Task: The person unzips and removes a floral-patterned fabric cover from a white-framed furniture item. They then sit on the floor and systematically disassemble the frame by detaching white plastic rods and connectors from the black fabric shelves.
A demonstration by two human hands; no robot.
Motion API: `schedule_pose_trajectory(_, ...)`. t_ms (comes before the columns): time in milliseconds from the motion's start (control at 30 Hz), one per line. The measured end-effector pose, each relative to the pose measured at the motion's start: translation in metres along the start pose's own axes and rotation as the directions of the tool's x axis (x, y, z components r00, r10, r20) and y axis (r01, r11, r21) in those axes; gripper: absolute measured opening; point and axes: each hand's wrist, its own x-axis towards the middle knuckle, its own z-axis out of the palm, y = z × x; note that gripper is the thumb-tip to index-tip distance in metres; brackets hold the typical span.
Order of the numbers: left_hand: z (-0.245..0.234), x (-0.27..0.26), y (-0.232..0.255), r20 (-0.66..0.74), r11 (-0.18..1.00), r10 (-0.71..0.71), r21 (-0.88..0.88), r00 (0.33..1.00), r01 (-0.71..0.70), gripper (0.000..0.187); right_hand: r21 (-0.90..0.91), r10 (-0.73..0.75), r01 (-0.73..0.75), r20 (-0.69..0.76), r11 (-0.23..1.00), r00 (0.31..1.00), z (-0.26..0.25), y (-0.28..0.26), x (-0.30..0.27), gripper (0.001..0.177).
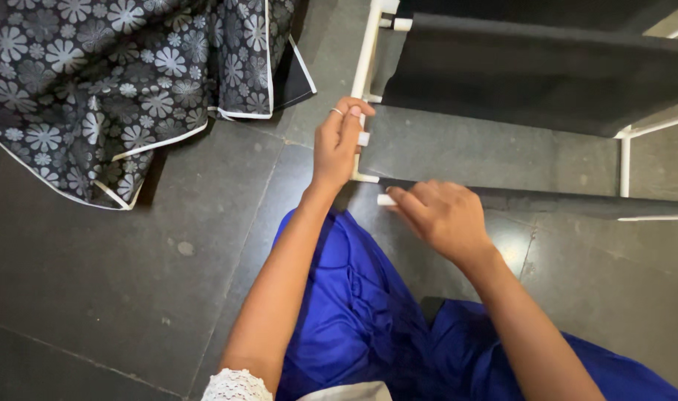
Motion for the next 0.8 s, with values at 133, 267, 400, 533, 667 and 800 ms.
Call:
schedule_pose_trajectory(133, 0.008, -0.018, 0.003, 0.034, 0.995, 0.081, 0.062, 0.996, -0.083, 0.032, 0.037, 0.097, -0.099, 0.065, 0.994, 0.993, -0.015, 0.010, -0.006, 0.028)
schedule_pose_trajectory(267, 0.014, -0.042, 0.009, -0.046, 0.983, 0.152, 0.107, 0.987, -0.147, 0.062, 0.022, 0.123, -0.124, 0.026, 0.992, 0.992, -0.040, 0.028, -0.025, 0.043)
schedule_pose_trajectory(400, 0.034, -0.065, 0.017, -0.224, 0.864, 0.377, 0.434, 0.899, -0.254, 0.053, -0.188, 0.258, -0.250, 0.018, 0.950, 0.966, -0.071, 0.072, -0.081, 0.046)
schedule_pose_trajectory(533, 0.055, -0.087, 0.031, -0.129, 0.694, 0.515, 0.643, 0.848, -0.324, 0.044, -0.207, 0.558, -0.605, -0.247, 0.769, 0.792, -0.107, 0.155, -0.194, 0.027)
schedule_pose_trajectory(667, 0.088, -0.098, 0.046, 0.080, 0.570, 0.554, 0.690, 0.829, -0.447, 0.030, 0.303, 0.771, -0.777, -0.542, 0.551, 0.335, -0.109, 0.225, -0.301, 0.036)
schedule_pose_trajectory(800, 0.131, -0.101, 0.053, 0.269, 0.503, 0.490, 0.690, 0.829, -0.521, 0.031, 0.778, 0.921, -0.505, -0.377, 0.373, 0.100, -0.110, 0.274, -0.355, 0.039)
